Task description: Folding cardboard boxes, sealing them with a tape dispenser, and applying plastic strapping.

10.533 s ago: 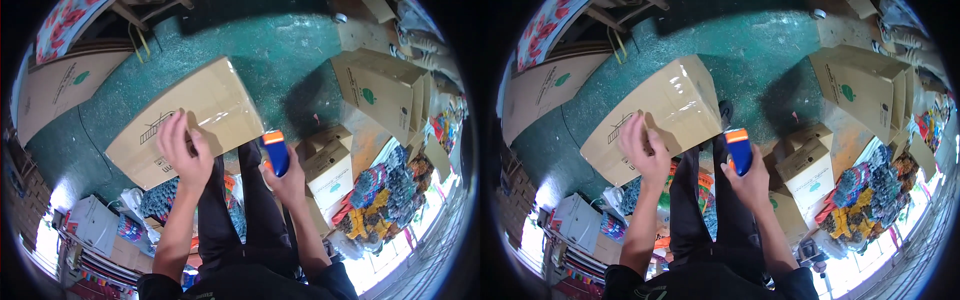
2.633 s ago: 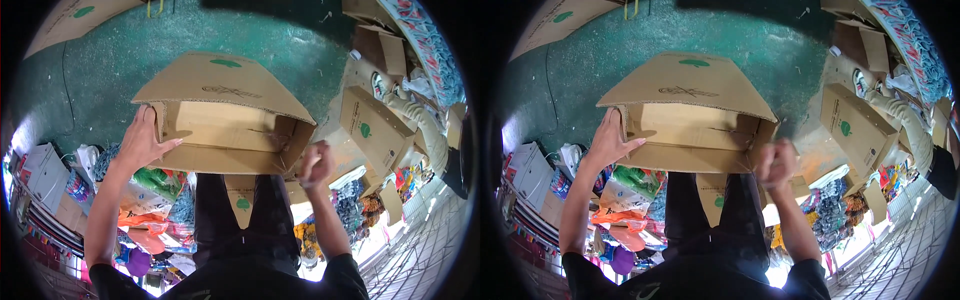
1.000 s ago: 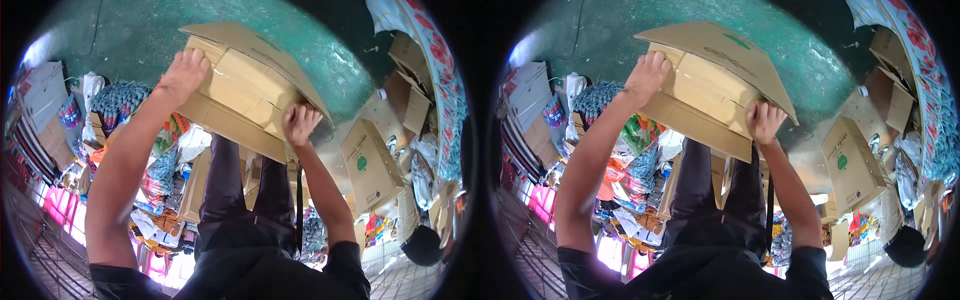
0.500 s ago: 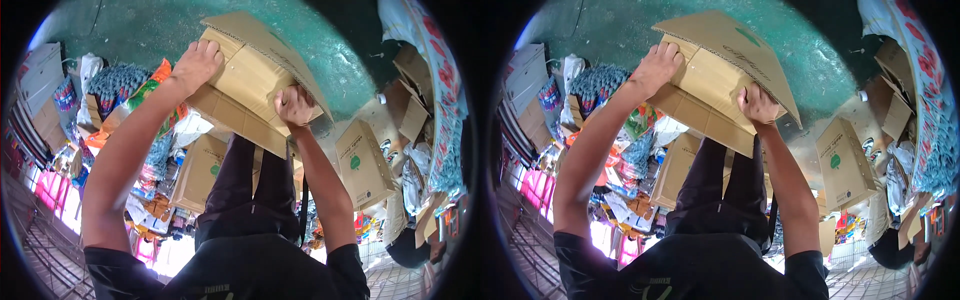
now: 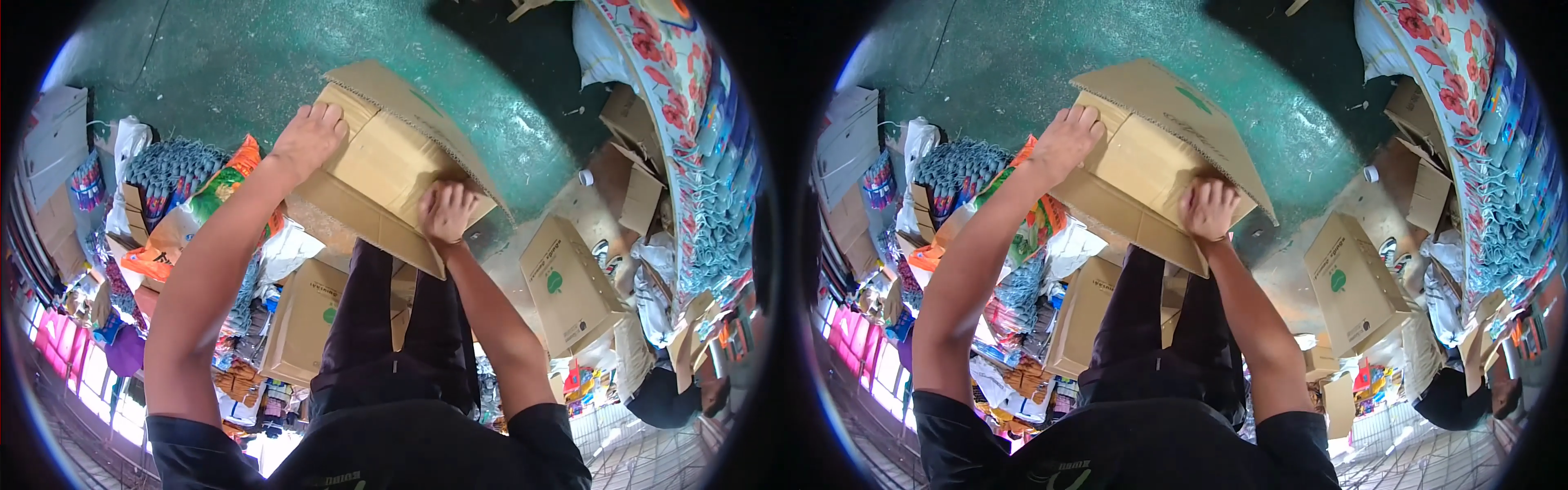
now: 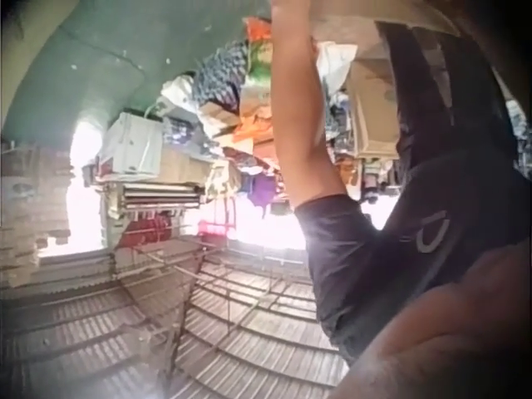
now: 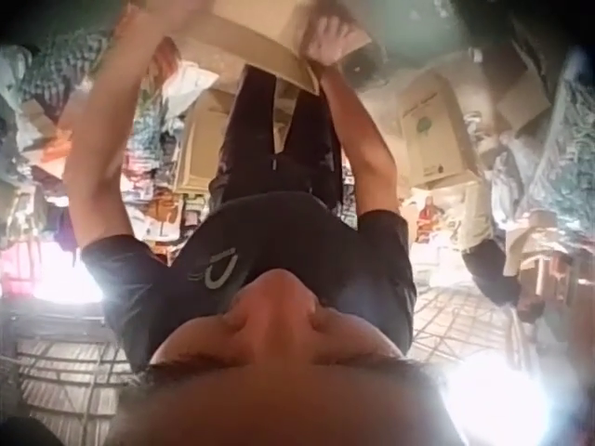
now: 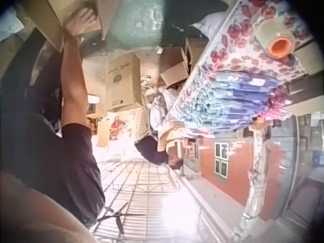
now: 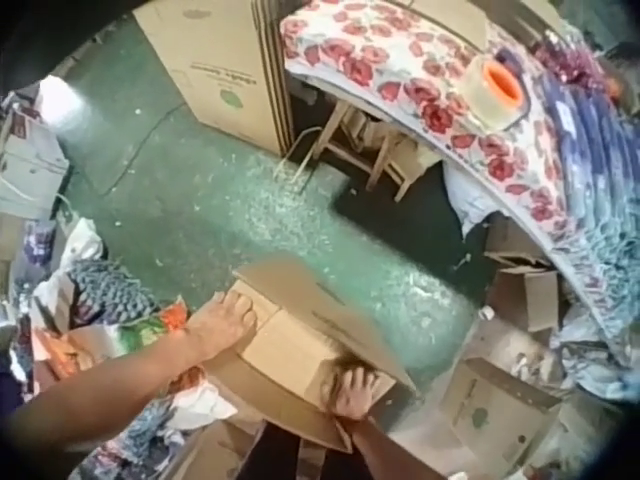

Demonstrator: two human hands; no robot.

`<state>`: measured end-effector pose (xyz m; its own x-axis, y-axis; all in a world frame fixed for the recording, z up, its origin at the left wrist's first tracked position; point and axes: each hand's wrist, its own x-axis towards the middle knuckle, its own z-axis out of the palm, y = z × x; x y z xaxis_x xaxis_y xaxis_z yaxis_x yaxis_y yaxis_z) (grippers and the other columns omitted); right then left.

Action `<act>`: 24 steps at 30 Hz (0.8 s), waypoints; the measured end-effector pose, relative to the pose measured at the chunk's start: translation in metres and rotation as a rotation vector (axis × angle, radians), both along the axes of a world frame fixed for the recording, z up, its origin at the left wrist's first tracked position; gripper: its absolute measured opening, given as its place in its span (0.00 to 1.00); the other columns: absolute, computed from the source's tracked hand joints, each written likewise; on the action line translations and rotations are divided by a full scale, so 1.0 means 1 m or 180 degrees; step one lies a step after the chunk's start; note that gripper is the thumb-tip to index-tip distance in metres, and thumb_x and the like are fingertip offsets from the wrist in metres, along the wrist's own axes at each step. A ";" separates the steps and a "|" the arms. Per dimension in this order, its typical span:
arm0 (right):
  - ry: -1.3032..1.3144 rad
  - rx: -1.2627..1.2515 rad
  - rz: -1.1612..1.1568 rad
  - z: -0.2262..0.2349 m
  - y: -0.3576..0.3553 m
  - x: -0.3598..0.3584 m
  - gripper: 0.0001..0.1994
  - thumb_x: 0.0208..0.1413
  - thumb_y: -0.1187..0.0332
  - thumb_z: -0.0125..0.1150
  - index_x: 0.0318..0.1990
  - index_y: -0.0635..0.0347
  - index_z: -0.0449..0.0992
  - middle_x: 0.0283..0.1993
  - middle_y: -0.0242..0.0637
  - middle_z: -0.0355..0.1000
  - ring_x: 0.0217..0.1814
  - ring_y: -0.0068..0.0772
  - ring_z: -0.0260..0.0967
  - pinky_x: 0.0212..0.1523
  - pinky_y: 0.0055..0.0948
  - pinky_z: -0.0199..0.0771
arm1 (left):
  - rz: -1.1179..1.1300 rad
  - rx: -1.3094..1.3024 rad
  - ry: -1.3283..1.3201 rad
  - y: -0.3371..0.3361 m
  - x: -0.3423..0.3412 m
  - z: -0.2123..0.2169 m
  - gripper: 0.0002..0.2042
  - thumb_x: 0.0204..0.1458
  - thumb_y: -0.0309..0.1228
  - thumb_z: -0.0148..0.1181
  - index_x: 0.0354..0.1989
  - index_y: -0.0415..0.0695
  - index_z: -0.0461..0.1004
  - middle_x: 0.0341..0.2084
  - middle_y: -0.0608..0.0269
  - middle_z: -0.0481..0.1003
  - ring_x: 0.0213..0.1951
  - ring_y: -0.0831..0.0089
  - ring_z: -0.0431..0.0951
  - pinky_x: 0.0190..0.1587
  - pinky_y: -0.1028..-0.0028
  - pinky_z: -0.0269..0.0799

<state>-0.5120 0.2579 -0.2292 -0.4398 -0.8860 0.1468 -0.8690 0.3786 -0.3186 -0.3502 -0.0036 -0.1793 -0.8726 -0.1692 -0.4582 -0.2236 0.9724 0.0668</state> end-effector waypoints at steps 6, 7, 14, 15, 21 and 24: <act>-0.0095 0.0479 0.0154 -0.007 0.009 0.007 0.10 0.47 0.63 0.60 0.37 0.53 0.72 0.39 0.41 0.65 0.42 0.50 0.63 0.45 0.48 0.58 | 0.0040 -0.0095 -0.0318 0.004 -0.012 0.007 0.10 0.49 0.28 0.54 0.41 0.45 0.73 0.39 0.62 0.69 0.48 0.65 0.71 0.49 0.69 0.68; -0.0012 0.0477 0.0162 -0.007 0.009 0.006 0.10 0.48 0.63 0.60 0.37 0.52 0.72 0.39 0.41 0.65 0.42 0.49 0.63 0.44 0.48 0.58 | 0.0015 -0.0156 -0.0367 0.005 -0.016 0.009 0.10 0.49 0.28 0.54 0.41 0.45 0.73 0.39 0.61 0.69 0.48 0.65 0.71 0.49 0.69 0.68; -0.0163 0.0533 0.0394 -0.011 0.002 0.004 0.11 0.47 0.63 0.59 0.38 0.52 0.72 0.36 0.41 0.65 0.41 0.46 0.64 0.45 0.51 0.63 | -0.0003 -0.0111 -0.0096 0.002 0.002 -0.005 0.09 0.48 0.28 0.55 0.39 0.45 0.73 0.38 0.61 0.69 0.47 0.65 0.71 0.50 0.69 0.67; -0.0205 0.0491 0.0445 -0.008 0.003 -0.004 0.10 0.47 0.63 0.59 0.37 0.52 0.71 0.35 0.40 0.65 0.40 0.44 0.65 0.45 0.51 0.65 | 0.0044 -0.0010 -0.0016 -0.001 -0.005 -0.002 0.09 0.48 0.28 0.55 0.39 0.45 0.73 0.38 0.61 0.69 0.47 0.65 0.71 0.50 0.69 0.67; -0.0585 0.0073 0.1818 0.002 -0.070 -0.061 0.05 0.47 0.64 0.61 0.30 0.51 0.73 0.26 0.35 0.68 0.33 0.39 0.69 0.39 0.39 0.72 | 0.0156 0.0095 -0.0028 -0.005 0.003 0.002 0.09 0.48 0.28 0.55 0.38 0.45 0.73 0.39 0.62 0.69 0.48 0.65 0.70 0.51 0.68 0.66; -0.0750 0.0264 0.1767 -0.001 -0.057 -0.066 0.05 0.47 0.65 0.62 0.28 0.51 0.73 0.27 0.36 0.70 0.32 0.40 0.70 0.39 0.38 0.72 | 0.0176 0.0200 -0.0022 -0.002 -0.006 0.006 0.08 0.48 0.28 0.55 0.38 0.45 0.73 0.40 0.62 0.69 0.49 0.65 0.70 0.51 0.68 0.66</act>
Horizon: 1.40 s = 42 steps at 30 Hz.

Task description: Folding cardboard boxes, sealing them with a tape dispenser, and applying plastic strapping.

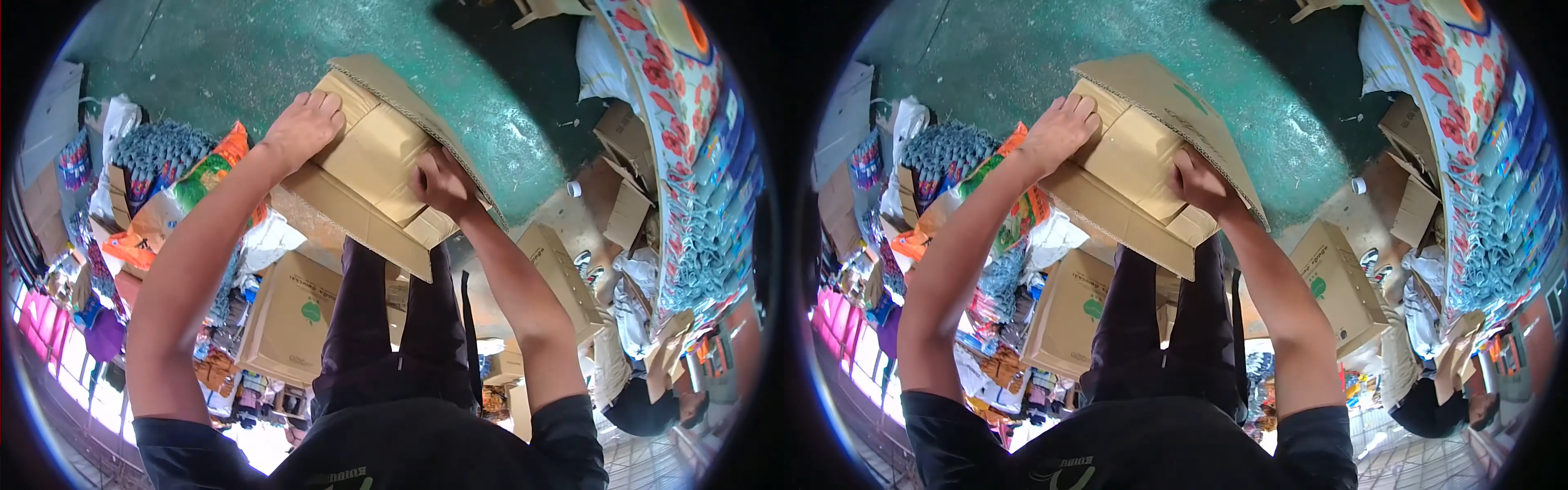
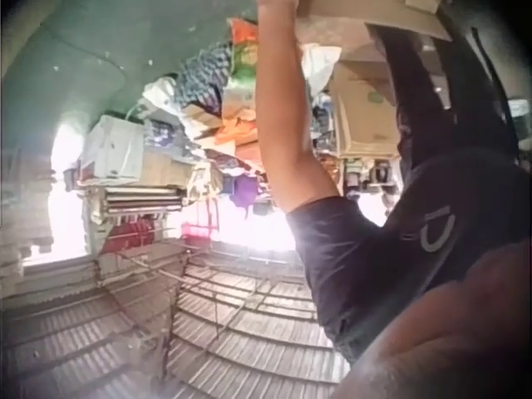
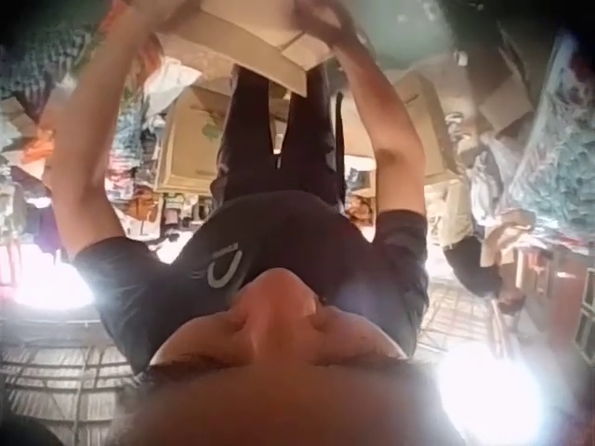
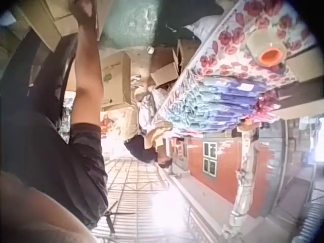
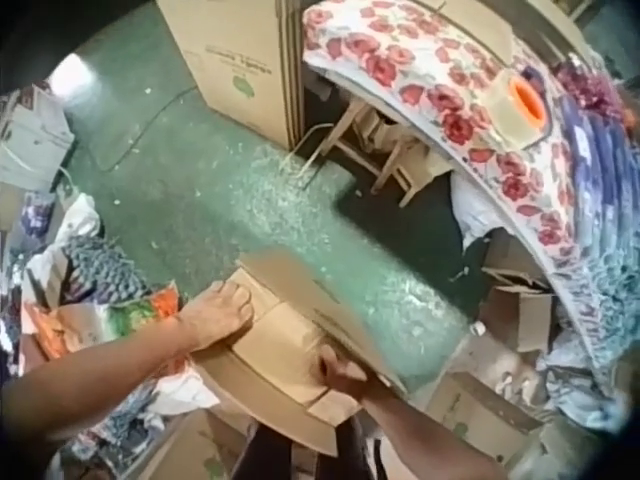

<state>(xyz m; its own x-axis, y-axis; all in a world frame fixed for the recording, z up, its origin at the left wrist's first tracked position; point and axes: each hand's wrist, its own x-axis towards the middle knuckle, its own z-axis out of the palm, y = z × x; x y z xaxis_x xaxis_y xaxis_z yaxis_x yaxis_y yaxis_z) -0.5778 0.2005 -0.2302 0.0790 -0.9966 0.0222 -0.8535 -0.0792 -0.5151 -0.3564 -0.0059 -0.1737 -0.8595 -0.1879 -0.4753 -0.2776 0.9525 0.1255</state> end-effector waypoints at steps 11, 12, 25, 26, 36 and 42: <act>-0.0495 0.0243 -0.0207 -0.018 0.004 0.011 0.06 0.48 0.68 0.62 0.31 0.56 0.72 0.32 0.42 0.70 0.38 0.47 0.71 0.42 0.43 0.73 | 0.0431 0.0165 -0.0058 0.011 0.006 -0.002 0.09 0.47 0.24 0.56 0.39 0.44 0.71 0.42 0.59 0.68 0.51 0.62 0.69 0.54 0.67 0.68; -0.0354 0.0399 -0.0146 -0.012 0.006 0.012 0.06 0.49 0.67 0.62 0.34 0.56 0.74 0.35 0.41 0.72 0.40 0.45 0.71 0.45 0.40 0.73 | 0.0437 0.0098 -0.0057 0.007 0.008 -0.001 0.09 0.47 0.24 0.56 0.39 0.44 0.71 0.42 0.59 0.68 0.51 0.62 0.69 0.54 0.67 0.68; -0.0724 -0.0124 0.0482 0.014 -0.071 0.042 0.31 0.53 0.64 0.62 0.66 0.58 0.65 0.73 0.49 0.54 0.76 0.52 0.49 0.69 0.49 0.54 | 0.0326 0.0246 0.0104 -0.013 0.010 0.004 0.08 0.50 0.27 0.55 0.39 0.44 0.75 0.43 0.62 0.70 0.52 0.65 0.71 0.50 0.68 0.72; -0.0708 -0.0048 0.0551 0.016 -0.072 0.042 0.32 0.53 0.64 0.62 0.67 0.57 0.64 0.73 0.48 0.53 0.76 0.51 0.48 0.70 0.49 0.53 | 0.0337 0.0330 0.0072 -0.012 0.008 0.006 0.08 0.52 0.29 0.56 0.39 0.43 0.75 0.44 0.63 0.71 0.52 0.67 0.71 0.50 0.68 0.72; -0.0643 -0.0167 0.0568 0.010 -0.079 0.047 0.34 0.49 0.64 0.62 0.67 0.59 0.64 0.73 0.46 0.54 0.77 0.49 0.48 0.73 0.48 0.50 | 0.5665 0.3527 0.1707 -0.068 0.039 -0.062 0.35 0.54 0.47 0.65 0.67 0.42 0.63 0.65 0.53 0.63 0.63 0.67 0.66 0.62 0.65 0.65; -0.0609 -0.0079 0.0511 0.004 -0.070 0.039 0.33 0.48 0.64 0.63 0.64 0.61 0.67 0.71 0.47 0.57 0.76 0.52 0.50 0.72 0.49 0.52 | 0.3464 0.4294 0.0296 -0.031 0.042 -0.049 0.49 0.49 0.39 0.71 0.74 0.41 0.43 0.61 0.43 0.68 0.62 0.57 0.69 0.65 0.64 0.62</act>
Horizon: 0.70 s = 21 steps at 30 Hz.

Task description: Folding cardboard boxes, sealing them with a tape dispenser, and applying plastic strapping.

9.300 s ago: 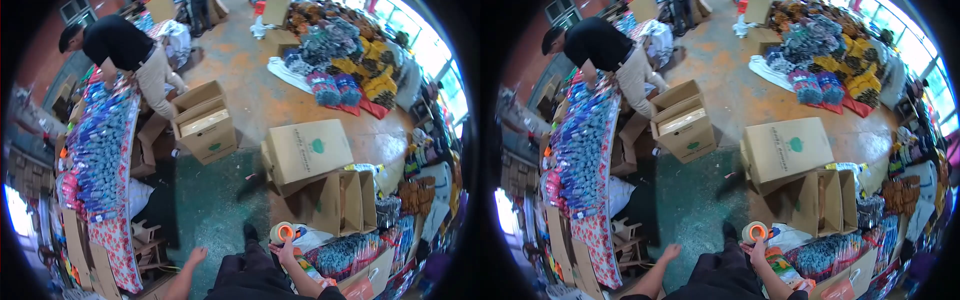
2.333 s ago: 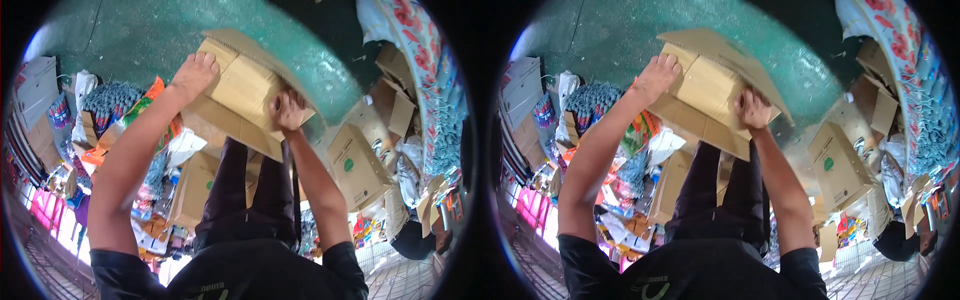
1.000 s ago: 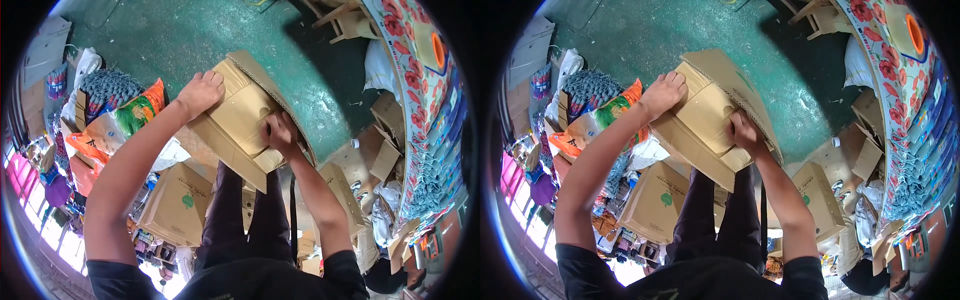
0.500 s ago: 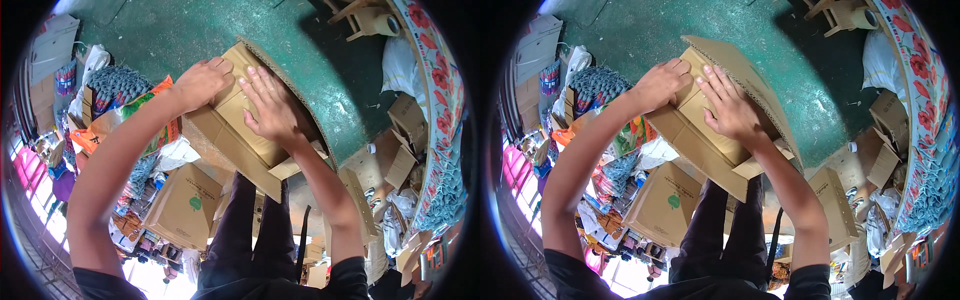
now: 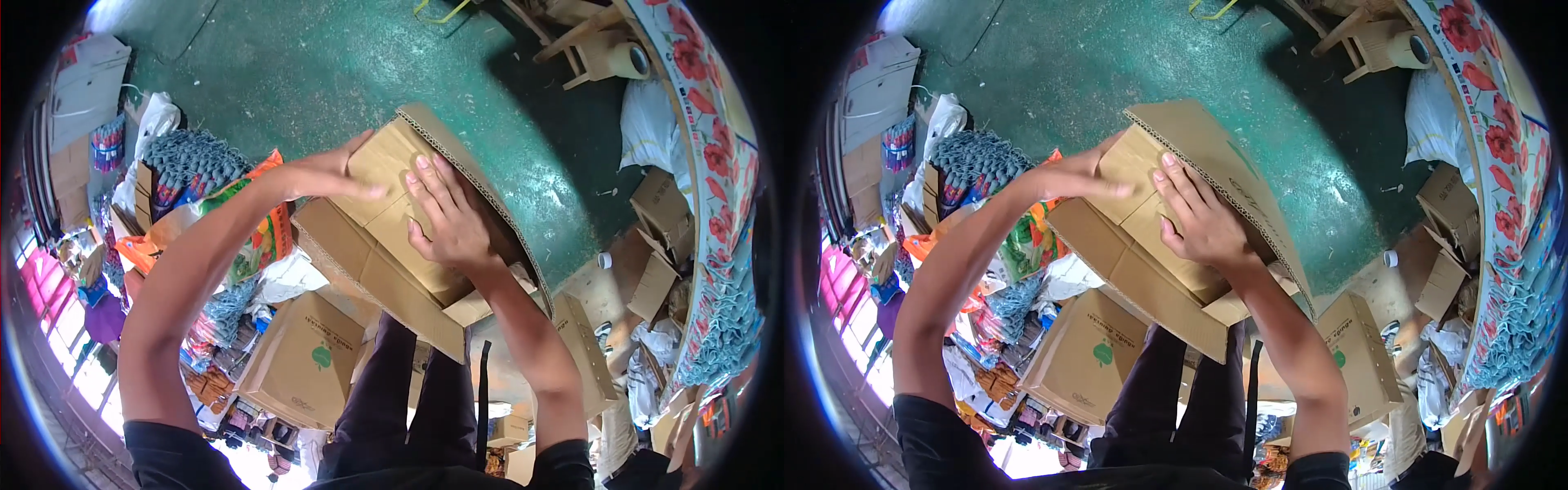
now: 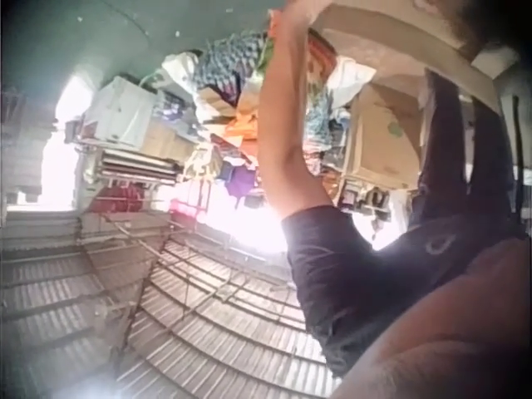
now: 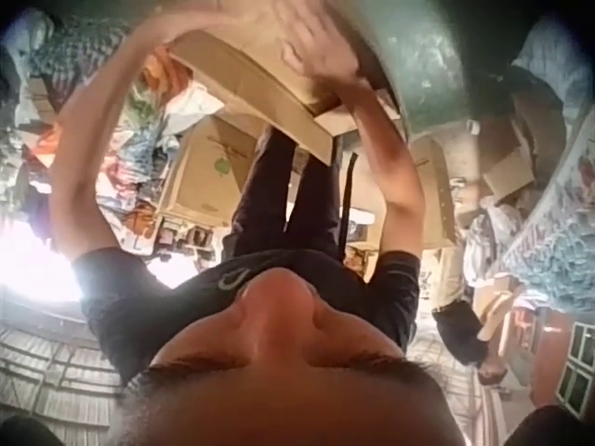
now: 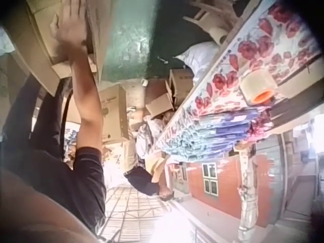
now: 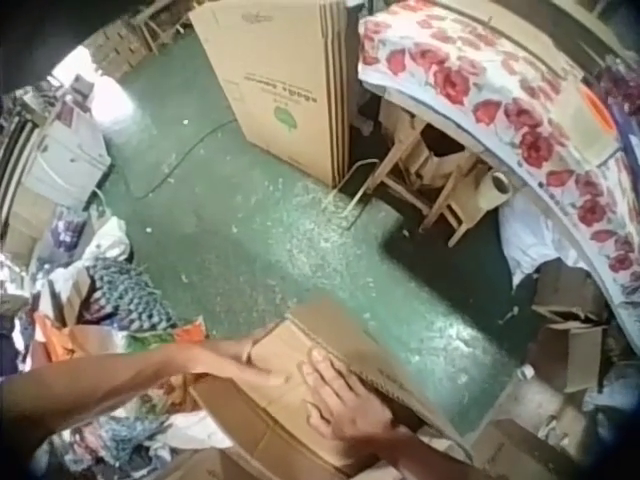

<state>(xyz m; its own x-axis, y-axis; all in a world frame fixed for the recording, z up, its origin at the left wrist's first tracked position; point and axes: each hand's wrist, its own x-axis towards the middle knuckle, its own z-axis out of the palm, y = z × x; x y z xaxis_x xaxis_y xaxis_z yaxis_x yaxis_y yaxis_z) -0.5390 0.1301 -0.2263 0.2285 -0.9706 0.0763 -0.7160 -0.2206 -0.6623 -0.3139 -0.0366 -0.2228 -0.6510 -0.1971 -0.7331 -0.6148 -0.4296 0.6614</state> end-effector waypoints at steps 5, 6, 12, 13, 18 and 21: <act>-0.0055 0.0182 -0.0019 0.008 -0.005 0.001 0.32 0.48 0.65 0.62 0.64 0.62 0.67 0.71 0.47 0.58 0.75 0.53 0.50 0.71 0.50 0.54 | -0.0909 -0.0816 -0.0157 -0.007 -0.004 0.027 0.51 0.46 0.38 0.73 0.74 0.40 0.43 0.61 0.46 0.69 0.62 0.57 0.69 0.65 0.65 0.62; -0.0072 0.0199 -0.0002 0.008 -0.001 0.002 0.32 0.48 0.65 0.62 0.64 0.62 0.67 0.71 0.47 0.58 0.75 0.53 0.50 0.71 0.50 0.54 | -0.0895 -0.0797 -0.0175 -0.003 -0.007 0.029 0.51 0.46 0.38 0.73 0.74 0.40 0.43 0.61 0.46 0.69 0.62 0.57 0.69 0.65 0.65 0.62; 0.0068 0.0017 -0.0052 0.005 0.002 0.003 0.33 0.47 0.67 0.62 0.64 0.61 0.66 0.71 0.47 0.57 0.75 0.54 0.50 0.71 0.51 0.53 | -0.0342 -0.0365 -0.0037 -0.008 0.002 0.029 0.40 0.55 0.38 0.66 0.71 0.36 0.51 0.62 0.49 0.68 0.63 0.58 0.69 0.65 0.64 0.63; 0.0076 -0.0022 -0.0060 0.001 0.001 0.002 0.33 0.47 0.68 0.62 0.65 0.61 0.65 0.72 0.47 0.57 0.75 0.54 0.50 0.71 0.52 0.53 | 0.0155 -0.0042 0.0259 -0.005 0.009 0.023 0.36 0.58 0.38 0.63 0.70 0.36 0.53 0.62 0.49 0.67 0.63 0.58 0.69 0.65 0.64 0.63; 0.0058 -0.0133 -0.0002 -0.004 0.002 0.000 0.34 0.47 0.69 0.62 0.66 0.59 0.64 0.72 0.46 0.56 0.76 0.54 0.50 0.71 0.53 0.52 | 0.3192 -0.0854 -0.0208 0.106 0.055 0.002 0.29 0.66 0.41 0.47 0.71 0.39 0.54 0.65 0.53 0.65 0.65 0.64 0.65 0.67 0.65 0.59; 0.0146 -0.0057 -0.0051 0.000 -0.002 0.002 0.35 0.47 0.67 0.63 0.67 0.58 0.62 0.73 0.45 0.54 0.76 0.54 0.49 0.71 0.53 0.52 | 0.4786 0.0268 0.0549 0.200 -0.020 0.026 0.27 0.69 0.42 0.40 0.72 0.40 0.50 0.68 0.53 0.60 0.67 0.66 0.60 0.69 0.67 0.55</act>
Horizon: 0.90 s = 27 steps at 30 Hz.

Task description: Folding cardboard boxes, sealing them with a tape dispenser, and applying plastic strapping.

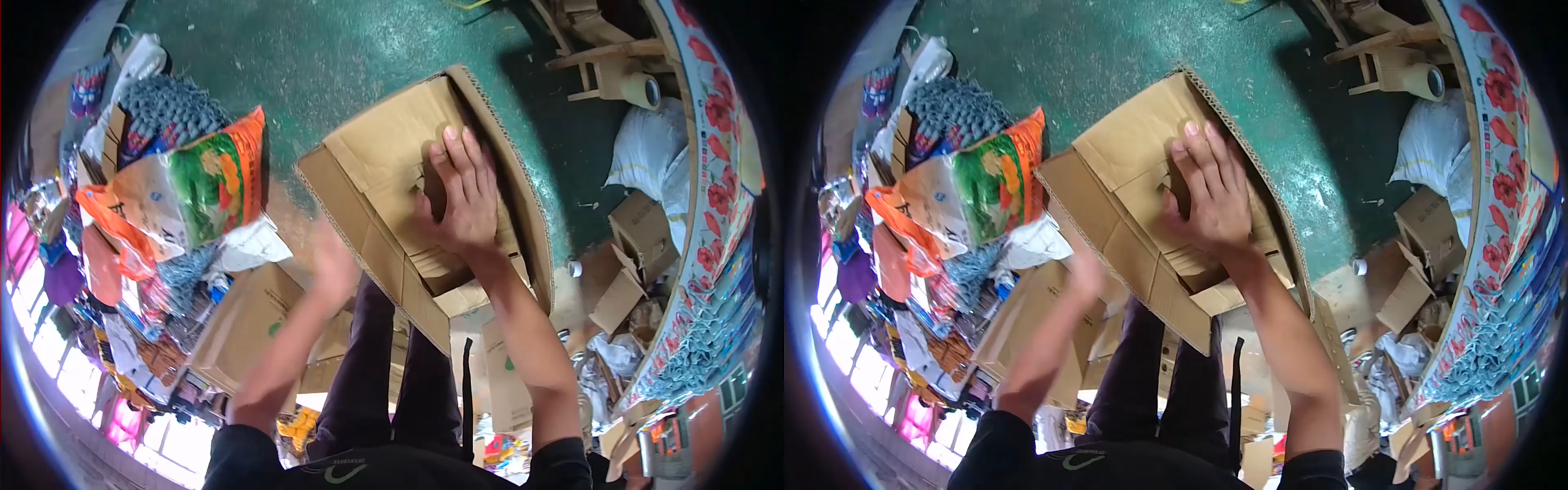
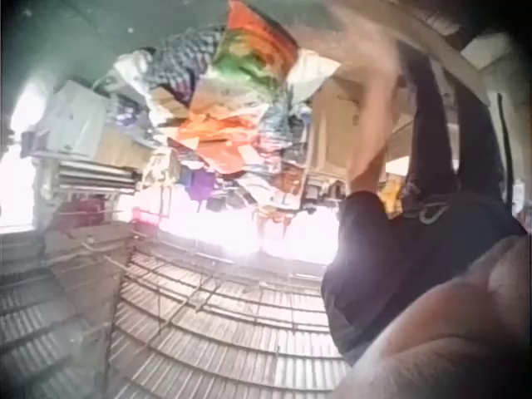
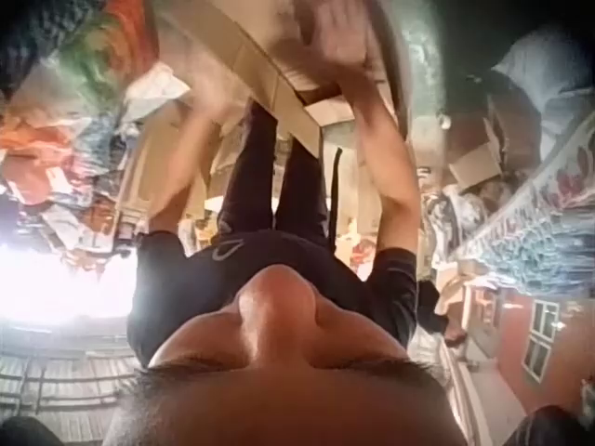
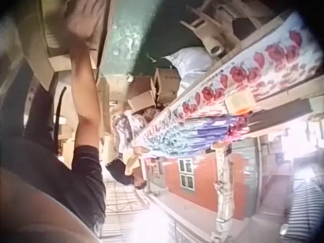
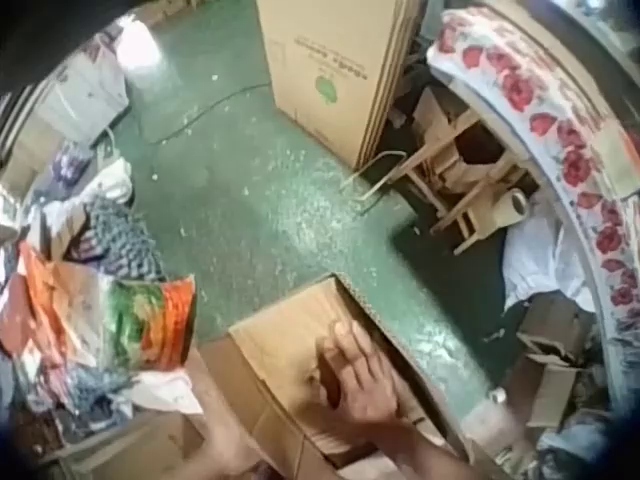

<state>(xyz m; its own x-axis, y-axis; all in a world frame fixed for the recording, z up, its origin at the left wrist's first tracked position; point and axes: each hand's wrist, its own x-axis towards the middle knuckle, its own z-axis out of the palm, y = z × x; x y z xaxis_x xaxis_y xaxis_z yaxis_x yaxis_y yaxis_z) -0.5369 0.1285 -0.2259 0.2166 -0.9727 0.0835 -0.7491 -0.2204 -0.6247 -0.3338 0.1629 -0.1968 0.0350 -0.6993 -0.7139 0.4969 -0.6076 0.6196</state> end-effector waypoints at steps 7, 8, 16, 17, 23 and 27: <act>0.0114 -0.0370 -0.0159 -0.011 -0.001 -0.001 0.27 0.50 0.75 0.59 0.61 0.58 0.70 0.67 0.49 0.64 0.72 0.54 0.57 0.70 0.52 0.55 | 0.0245 -0.0473 -0.2871 0.011 -0.114 -0.027 0.30 0.66 0.36 0.50 0.71 0.38 0.48 0.61 0.44 0.65 0.56 0.54 0.72 0.55 0.61 0.70; 0.0166 -0.0498 -0.0170 -0.011 -0.002 -0.003 0.25 0.51 0.77 0.58 0.60 0.59 0.71 0.66 0.50 0.66 0.71 0.54 0.58 0.70 0.51 0.55 | 0.0290 -0.0467 -0.2864 0.012 -0.115 -0.024 0.30 0.66 0.36 0.50 0.71 0.38 0.48 0.61 0.44 0.65 0.56 0.54 0.72 0.55 0.61 0.70; -0.1402 0.0673 0.0316 0.132 0.006 -0.028 0.15 0.61 0.81 0.44 0.40 0.66 0.82 0.51 0.48 0.78 0.57 0.45 0.75 0.58 0.40 0.72 | -0.0085 -0.0194 -0.4000 0.007 -0.106 -0.019 0.34 0.60 0.39 0.57 0.67 0.32 0.49 0.48 0.38 0.67 0.44 0.45 0.74 0.44 0.57 0.73; -0.0960 0.0220 0.0066 0.132 -0.004 -0.056 0.14 0.63 0.74 0.46 0.45 0.65 0.80 0.49 0.48 0.78 0.54 0.47 0.76 0.56 0.40 0.74 | -0.0107 -0.0157 -0.4056 0.006 -0.104 -0.019 0.34 0.60 0.39 0.57 0.67 0.33 0.49 0.48 0.38 0.67 0.45 0.45 0.74 0.44 0.57 0.73; 0.0849 0.0929 -0.1338 0.020 0.015 -0.026 0.31 0.62 0.49 0.50 0.63 0.66 0.64 0.41 0.58 0.77 0.38 0.63 0.76 0.42 0.49 0.77 | -0.0258 0.0048 -0.4442 0.006 -0.126 -0.016 0.35 0.59 0.39 0.59 0.67 0.33 0.49 0.47 0.38 0.68 0.44 0.44 0.74 0.43 0.55 0.73; 0.0654 0.0970 -0.1509 0.014 0.019 -0.009 0.31 0.58 0.46 0.54 0.59 0.62 0.67 0.39 0.56 0.77 0.38 0.65 0.76 0.40 0.52 0.76 | -0.0109 0.0256 -0.3623 0.008 -0.114 -0.009 0.35 0.60 0.42 0.57 0.68 0.35 0.50 0.56 0.35 0.65 0.58 0.41 0.68 0.56 0.51 0.67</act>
